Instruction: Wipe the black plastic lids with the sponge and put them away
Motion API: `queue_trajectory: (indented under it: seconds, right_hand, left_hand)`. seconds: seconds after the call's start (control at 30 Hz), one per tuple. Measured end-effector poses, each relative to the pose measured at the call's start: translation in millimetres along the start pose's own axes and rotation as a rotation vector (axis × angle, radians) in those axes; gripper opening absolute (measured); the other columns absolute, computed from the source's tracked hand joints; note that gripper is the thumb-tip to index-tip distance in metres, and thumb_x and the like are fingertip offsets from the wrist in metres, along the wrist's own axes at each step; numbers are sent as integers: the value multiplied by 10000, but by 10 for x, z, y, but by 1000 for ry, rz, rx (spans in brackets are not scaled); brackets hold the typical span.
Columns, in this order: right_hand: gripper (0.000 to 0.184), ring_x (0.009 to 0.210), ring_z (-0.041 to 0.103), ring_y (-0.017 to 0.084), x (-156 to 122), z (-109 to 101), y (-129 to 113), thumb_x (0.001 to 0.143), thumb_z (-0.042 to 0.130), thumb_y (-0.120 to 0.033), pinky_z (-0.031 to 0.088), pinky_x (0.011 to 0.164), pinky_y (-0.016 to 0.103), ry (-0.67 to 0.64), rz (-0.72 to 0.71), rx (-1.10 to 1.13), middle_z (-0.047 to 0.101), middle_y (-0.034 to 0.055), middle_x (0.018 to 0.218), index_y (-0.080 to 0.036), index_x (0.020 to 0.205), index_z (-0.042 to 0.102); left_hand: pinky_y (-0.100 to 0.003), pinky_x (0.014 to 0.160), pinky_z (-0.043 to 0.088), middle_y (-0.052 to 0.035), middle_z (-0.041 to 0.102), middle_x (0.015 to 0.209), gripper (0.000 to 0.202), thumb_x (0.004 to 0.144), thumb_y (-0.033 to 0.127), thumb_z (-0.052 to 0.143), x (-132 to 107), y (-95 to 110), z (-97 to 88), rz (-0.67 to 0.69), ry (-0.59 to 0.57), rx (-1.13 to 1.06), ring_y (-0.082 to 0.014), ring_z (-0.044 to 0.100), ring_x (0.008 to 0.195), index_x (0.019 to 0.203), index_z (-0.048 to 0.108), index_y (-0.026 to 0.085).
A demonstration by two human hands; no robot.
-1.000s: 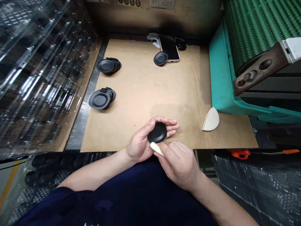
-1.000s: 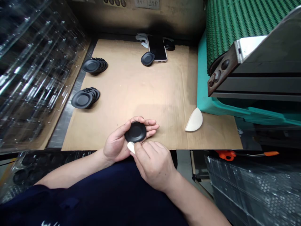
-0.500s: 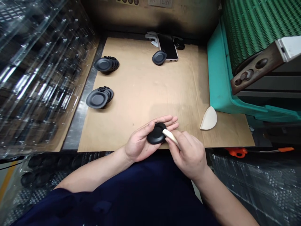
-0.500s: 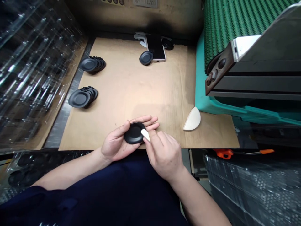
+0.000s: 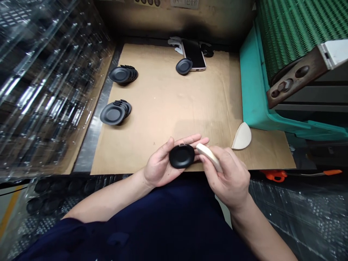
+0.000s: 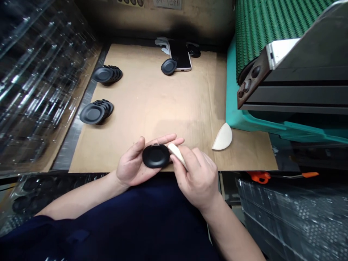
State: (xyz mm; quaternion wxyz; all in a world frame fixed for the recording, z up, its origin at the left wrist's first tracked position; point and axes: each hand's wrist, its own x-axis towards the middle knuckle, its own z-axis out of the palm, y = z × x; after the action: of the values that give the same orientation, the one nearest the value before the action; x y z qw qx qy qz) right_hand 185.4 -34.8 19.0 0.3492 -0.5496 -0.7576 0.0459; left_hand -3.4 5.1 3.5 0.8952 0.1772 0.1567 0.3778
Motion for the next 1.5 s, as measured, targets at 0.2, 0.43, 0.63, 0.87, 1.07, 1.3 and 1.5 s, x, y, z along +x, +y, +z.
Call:
queue_trajectory:
  seconds: [0.2, 0.43, 0.63, 0.87, 1.07, 1.3, 1.5]
  right_hand:
    - [194, 652, 550, 173, -56, 24, -227, 945, 637, -151, 410, 613, 340, -161, -208, -59, 631, 31, 721, -105, 1132, 663]
    - [166, 714, 587, 177, 35, 130, -189, 977, 592, -169, 444, 671, 333, -121, -192, -75, 658, 53, 789, -106, 1114, 661]
    - [156, 663, 560, 160, -35, 107, -240, 973, 594, -154, 425, 622, 320, -165, -154, -52, 638, 36, 748, -99, 1103, 659]
    - [180, 723, 619, 177, 21, 146, -206, 995, 568, -186, 477, 689, 324, -130, -162, -37, 681, 56, 809, -107, 1133, 651]
    - [135, 674, 583, 163, 44, 10, -215, 1005, 546, -193, 425, 637, 314, -212, -102, -115, 623, 26, 753, -135, 1051, 658]
    - [169, 641, 534, 149, -13, 35, -325, 1010, 508, -185, 397, 615, 306, -259, -114, 6, 586, 8, 711, -175, 901, 637]
    - [148, 715, 612, 161, 22, 151, -261, 1016, 528, -208, 474, 674, 301, -169, -96, 45, 656, 38, 800, -145, 1072, 650]
  left_hand:
    - [-522, 1263, 243, -191, 504, 1550, 628, 1049, 517, 316, 7, -29, -21, 39, -45, 2, -363, 406, 1491, 1428, 583, 93]
    - [-522, 1272, 225, -185, 531, 1528, 514, 1065, 360, 318, 19, -63, -45, 3, -18, 32, -339, 421, 1486, 1409, 598, 101]
    - [-521, 1271, 227, -195, 513, 1541, 509, 1061, 363, 342, 19, -65, -46, 28, -4, 21, -343, 421, 1486, 1422, 585, 100]
    - [-520, 1272, 219, -180, 550, 1512, 480, 1057, 367, 374, 22, -68, -40, 8, -9, 67, -336, 422, 1487, 1391, 620, 125]
    - [-526, 1253, 266, -178, 518, 1542, 494, 1066, 367, 335, 1, -78, -68, 9, 6, 59, -334, 402, 1500, 1421, 589, 135]
    - [-522, 1269, 235, -186, 552, 1508, 497, 1059, 388, 365, 30, -69, -23, 38, 32, 101, -335, 439, 1475, 1401, 606, 119]
    - [-524, 1272, 225, -185, 561, 1500, 489, 1058, 391, 379, 21, -76, -45, 21, 2, 101, -334, 434, 1479, 1399, 611, 129]
